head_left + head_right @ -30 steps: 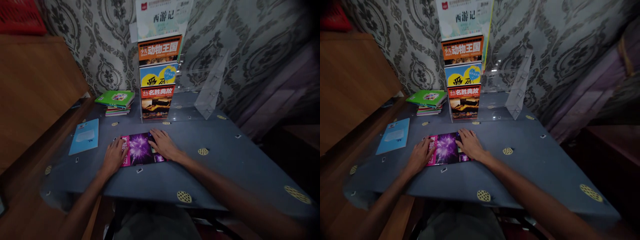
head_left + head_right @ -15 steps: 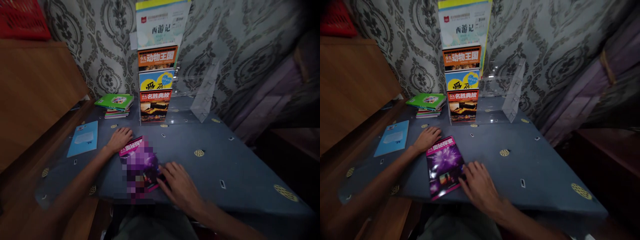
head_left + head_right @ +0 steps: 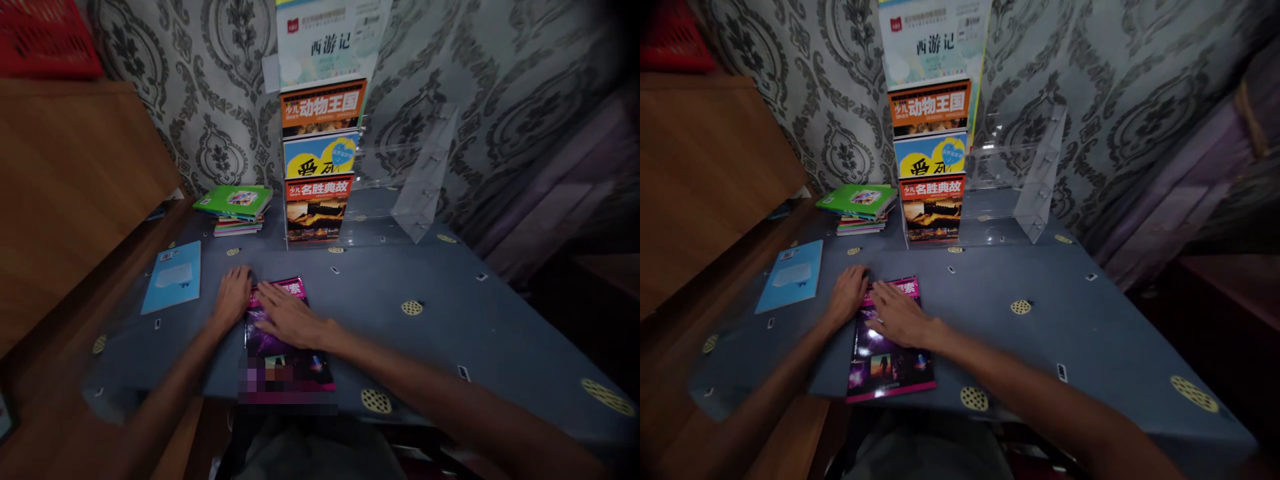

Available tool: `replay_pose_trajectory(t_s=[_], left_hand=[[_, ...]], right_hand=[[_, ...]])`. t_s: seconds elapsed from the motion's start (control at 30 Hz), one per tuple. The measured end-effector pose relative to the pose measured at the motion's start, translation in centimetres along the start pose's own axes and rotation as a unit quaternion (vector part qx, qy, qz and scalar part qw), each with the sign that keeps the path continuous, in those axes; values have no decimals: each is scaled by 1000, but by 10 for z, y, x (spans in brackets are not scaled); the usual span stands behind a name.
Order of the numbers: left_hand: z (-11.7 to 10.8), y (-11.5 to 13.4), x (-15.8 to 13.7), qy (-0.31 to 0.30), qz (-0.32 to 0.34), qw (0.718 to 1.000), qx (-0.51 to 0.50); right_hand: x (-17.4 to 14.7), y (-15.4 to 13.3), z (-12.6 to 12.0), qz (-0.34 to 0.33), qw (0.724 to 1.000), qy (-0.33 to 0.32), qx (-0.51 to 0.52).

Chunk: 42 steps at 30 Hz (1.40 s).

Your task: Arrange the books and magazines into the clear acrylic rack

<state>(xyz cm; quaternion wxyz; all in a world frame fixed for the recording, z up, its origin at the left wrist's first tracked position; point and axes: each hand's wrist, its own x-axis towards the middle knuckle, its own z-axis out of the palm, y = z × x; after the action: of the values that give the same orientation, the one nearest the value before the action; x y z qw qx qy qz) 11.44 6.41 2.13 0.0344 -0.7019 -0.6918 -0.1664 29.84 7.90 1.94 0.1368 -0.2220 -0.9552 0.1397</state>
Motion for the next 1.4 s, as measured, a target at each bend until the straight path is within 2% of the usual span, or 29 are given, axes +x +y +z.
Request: replay_pose_trajectory(t_s=[0.13, 0.2, 0.37, 0.47, 0.53, 0.67, 0.8, 0.9, 1.0, 1.13, 1.23, 1.3, 1.4], left_hand=[[-4, 5, 4, -16, -9, 1000, 20], [-8, 7, 1, -14, -27, 999, 22], [-20, 10, -36, 0, -55, 998, -39], [-20, 15, -57, -1, -52, 994, -92], [-17, 22, -61, 3, -40, 992, -117], [-7, 45, -48, 4, -10, 994, -107], [3, 73, -25, -31, 23, 996, -75], [8, 90, -9, -70, 58, 995, -46], [10, 98, 4, -94, 94, 991, -32], [11, 92, 14, -90, 134, 986, -30], [8, 73, 18, -75, 134, 988, -3], [1, 51, 18, -63, 83, 994, 41], [-15, 7, 12, -37, -32, 989, 142]], right_hand=[[-18, 26, -3, 89, 996, 15, -28], [-27, 32, -8, 112, 993, 22, -40], [-33, 25, -15, 139, 987, 32, -74], [-35, 18, -17, 161, 981, 43, -98], [-40, 17, -18, 175, 976, 57, -115], [-54, 22, -21, 211, 961, 90, -153], [-66, 33, -22, 235, 945, 122, -192], [-69, 41, -19, 223, 939, 145, -217], [-67, 47, -14, 184, 948, 146, -214], [-62, 56, -10, 137, 968, 115, -175], [-55, 62, -10, 132, 975, 89, -158], [-49, 64, -12, 139, 975, 80, -152], [-37, 65, -16, 162, 973, 68, -152]])
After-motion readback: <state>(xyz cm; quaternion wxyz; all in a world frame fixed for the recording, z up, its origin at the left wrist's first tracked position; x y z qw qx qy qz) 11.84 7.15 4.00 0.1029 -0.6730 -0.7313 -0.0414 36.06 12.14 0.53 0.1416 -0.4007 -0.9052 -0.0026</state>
